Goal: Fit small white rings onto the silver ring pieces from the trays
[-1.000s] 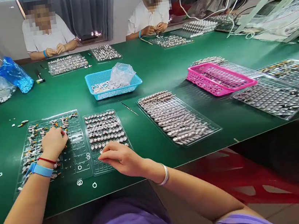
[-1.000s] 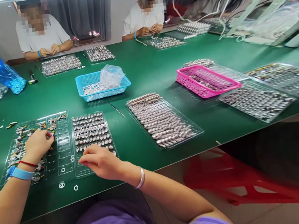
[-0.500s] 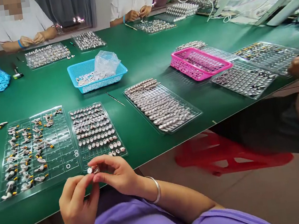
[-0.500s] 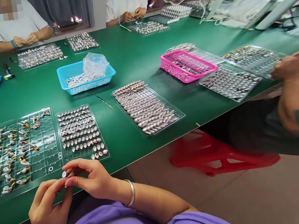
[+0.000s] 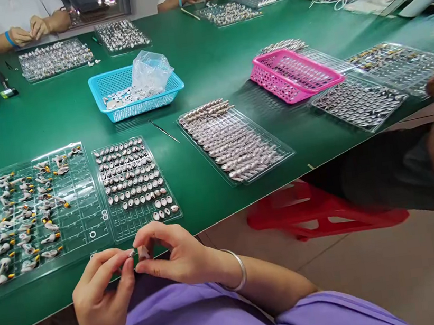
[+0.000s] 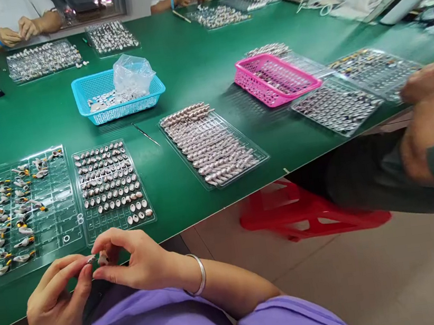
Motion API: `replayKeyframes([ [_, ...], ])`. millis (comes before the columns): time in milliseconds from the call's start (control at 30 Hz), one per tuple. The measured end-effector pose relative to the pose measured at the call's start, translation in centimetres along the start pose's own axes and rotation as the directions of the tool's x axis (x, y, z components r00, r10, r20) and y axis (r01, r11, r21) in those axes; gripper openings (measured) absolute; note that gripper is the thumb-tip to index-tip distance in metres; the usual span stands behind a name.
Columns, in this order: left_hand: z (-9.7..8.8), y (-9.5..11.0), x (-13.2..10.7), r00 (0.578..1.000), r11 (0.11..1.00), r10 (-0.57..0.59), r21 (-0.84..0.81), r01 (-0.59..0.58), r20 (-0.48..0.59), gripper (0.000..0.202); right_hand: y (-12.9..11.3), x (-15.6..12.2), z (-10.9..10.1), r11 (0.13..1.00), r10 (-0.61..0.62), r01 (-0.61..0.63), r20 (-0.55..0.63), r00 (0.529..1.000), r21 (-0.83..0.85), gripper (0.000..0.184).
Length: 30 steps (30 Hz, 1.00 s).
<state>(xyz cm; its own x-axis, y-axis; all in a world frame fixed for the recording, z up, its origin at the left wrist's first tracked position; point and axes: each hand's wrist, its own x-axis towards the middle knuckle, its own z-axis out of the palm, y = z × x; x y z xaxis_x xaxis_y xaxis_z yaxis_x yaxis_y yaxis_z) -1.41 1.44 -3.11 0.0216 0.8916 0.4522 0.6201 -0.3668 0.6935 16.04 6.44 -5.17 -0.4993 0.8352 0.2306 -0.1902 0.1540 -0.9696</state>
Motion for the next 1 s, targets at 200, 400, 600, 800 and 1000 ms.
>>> replayKeyframes([
  [200, 0.8, -0.5, -0.8, 0.992, 0.985, -0.123, -0.129, 0.118, -0.035, 0.018, -0.2, -0.2, 0.1, 0.831, -0.336, 0.284, -0.024, 0.942, -0.479, 0.018],
  [400, 1.0, -0.2, -1.1, 0.994, 0.991, -0.084, -0.109, 0.077, -0.066, 0.024, -0.7, 0.0, 0.2, 0.684, -0.416, 0.362, 0.068, 0.907, -0.633, 0.012],
  [600, 0.7, 0.2, -0.5, 0.999, 0.999, 0.032, 0.009, -0.032, -0.013, 0.021, -0.7, 0.1, 0.0, 0.658, -0.424, 0.366, 0.078, 0.902, -0.658, 0.011],
  [800, 0.3, 0.5, 0.4, 0.984, 0.961, 0.159, 0.217, -0.173, 0.081, 0.017, -0.9, 0.3, -0.6, 0.481, -0.455, 0.422, 0.193, 0.870, -0.769, 0.020],
  [1000, 0.4, 0.9, 1.0, 0.969, 0.913, 0.217, 0.327, -0.245, 0.120, 0.009, -1.6, 0.6, -1.0, 0.415, -0.445, 0.459, 0.264, 0.856, -0.786, 0.028],
])
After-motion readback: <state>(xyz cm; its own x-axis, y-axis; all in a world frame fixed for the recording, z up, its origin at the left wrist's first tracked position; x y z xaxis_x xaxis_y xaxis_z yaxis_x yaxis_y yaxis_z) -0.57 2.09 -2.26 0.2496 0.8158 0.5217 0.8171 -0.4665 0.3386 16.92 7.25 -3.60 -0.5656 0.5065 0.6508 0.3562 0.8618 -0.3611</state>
